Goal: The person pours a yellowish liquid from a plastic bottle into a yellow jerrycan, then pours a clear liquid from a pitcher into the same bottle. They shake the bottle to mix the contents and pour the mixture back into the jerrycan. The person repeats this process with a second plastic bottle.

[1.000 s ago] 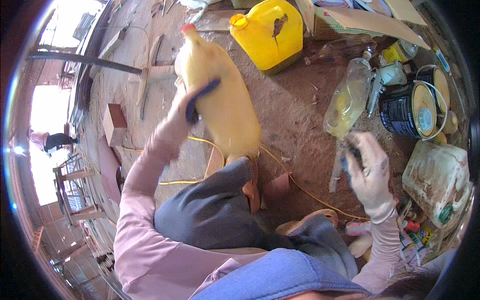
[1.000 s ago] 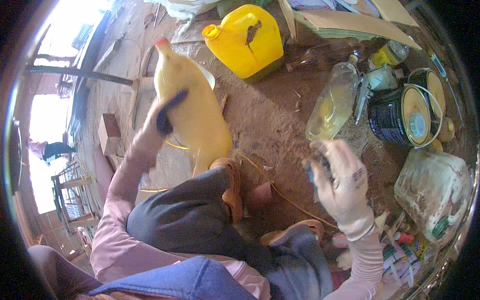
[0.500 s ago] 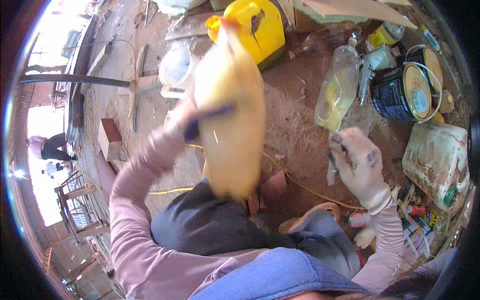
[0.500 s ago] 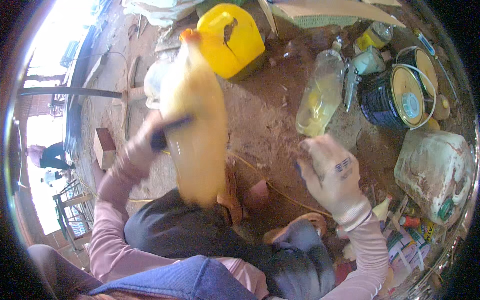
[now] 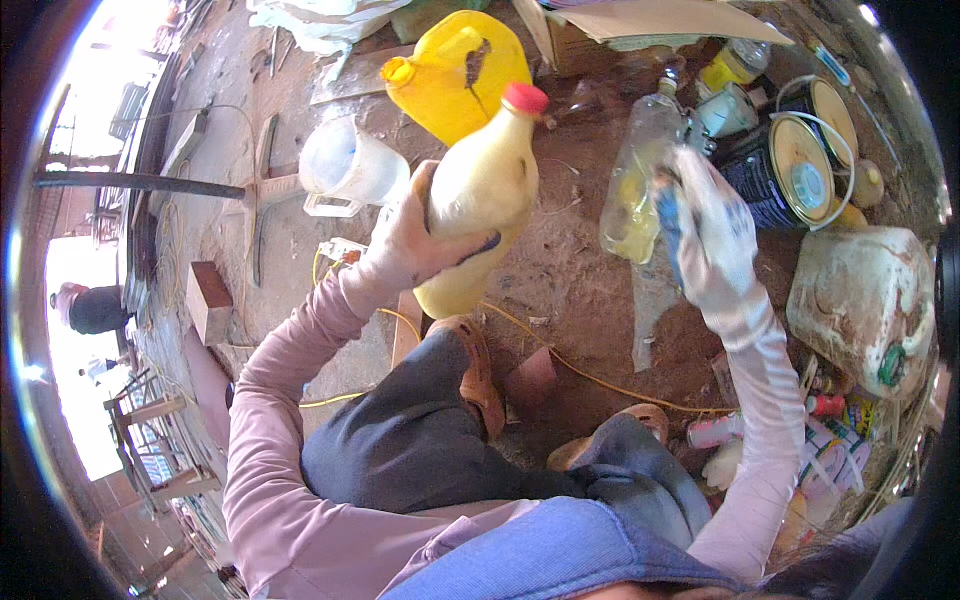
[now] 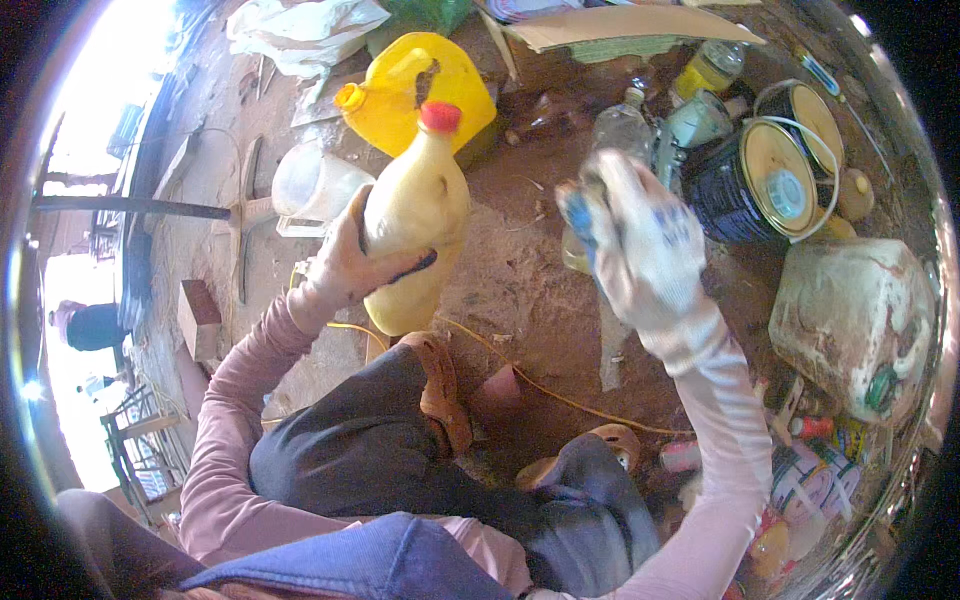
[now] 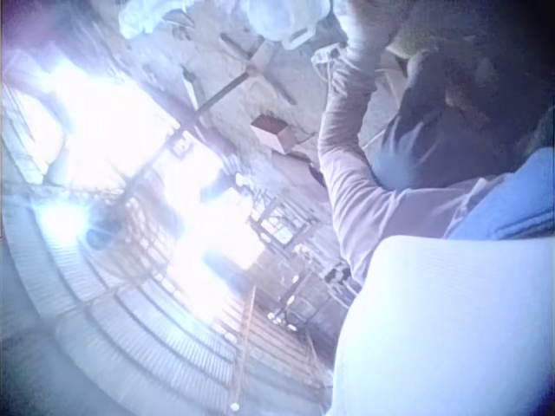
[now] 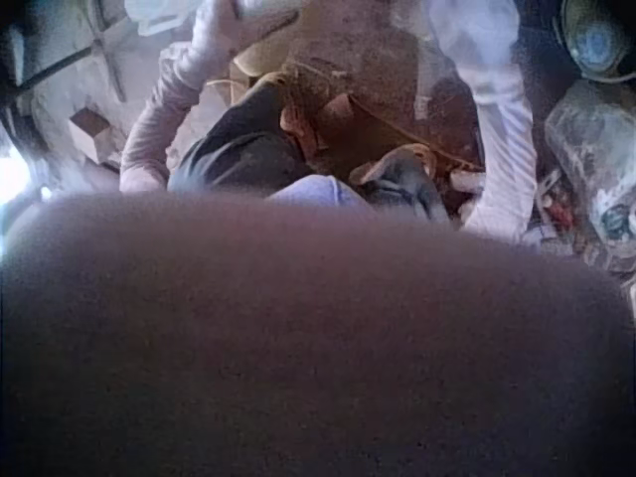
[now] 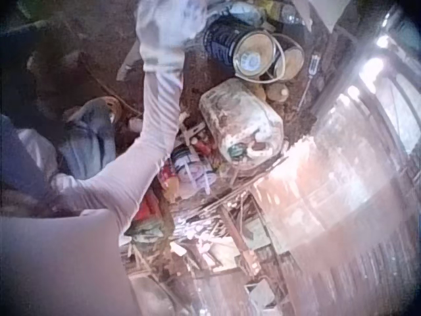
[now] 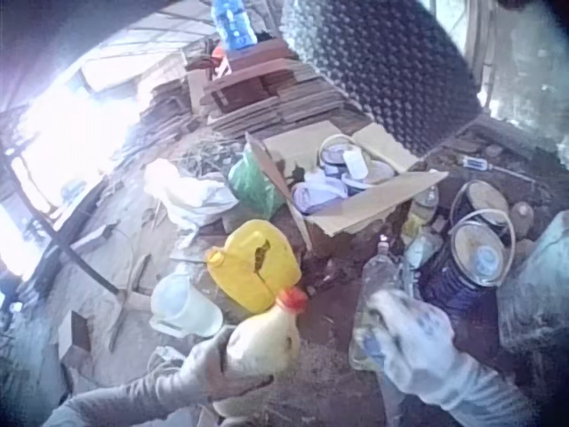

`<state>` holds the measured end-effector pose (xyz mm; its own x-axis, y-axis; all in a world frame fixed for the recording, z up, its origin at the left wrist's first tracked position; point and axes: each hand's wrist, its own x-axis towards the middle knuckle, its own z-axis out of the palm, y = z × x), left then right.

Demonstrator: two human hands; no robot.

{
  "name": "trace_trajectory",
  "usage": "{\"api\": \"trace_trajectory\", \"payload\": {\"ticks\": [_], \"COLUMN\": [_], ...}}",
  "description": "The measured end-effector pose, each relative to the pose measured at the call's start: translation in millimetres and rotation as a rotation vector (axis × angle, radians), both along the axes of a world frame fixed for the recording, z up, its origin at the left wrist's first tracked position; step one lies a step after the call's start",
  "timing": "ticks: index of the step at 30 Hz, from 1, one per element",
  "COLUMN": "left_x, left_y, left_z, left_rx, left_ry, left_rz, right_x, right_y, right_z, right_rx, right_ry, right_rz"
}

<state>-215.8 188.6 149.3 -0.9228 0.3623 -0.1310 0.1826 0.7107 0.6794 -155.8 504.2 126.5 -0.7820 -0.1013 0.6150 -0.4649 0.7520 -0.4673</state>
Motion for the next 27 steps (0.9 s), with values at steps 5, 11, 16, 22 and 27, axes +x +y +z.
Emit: {"api": "trace_trajectory", "payload": {"ticks": [5,11,16,22,27], "left_x": [32,57,34,12,3], "left_y": [20,7,-3,22,8], "left_z": [-20,-50,-52,-119,-79], "left_rx": [-0.045,0.063,0.162,0.432,0.052], "left_ry": [0.072,-0.111,-0.508,-1.245,-0.658], "left_rz": [-0.217,-0.343,-0.715,-1.326,-1.155], "right_x": [-17,22,36,54,53], "right_y": [-28,-36,-48,-82,-60], "right_z": [4,-16,0,0,1], "right_rx": [0.07,0.029,0.107,0.095,0.198], "right_ry": [-0.233,-0.329,-0.127,0.196,0.082], "right_rz": [0.058,0.165,0.374,0.699,0.614]}}
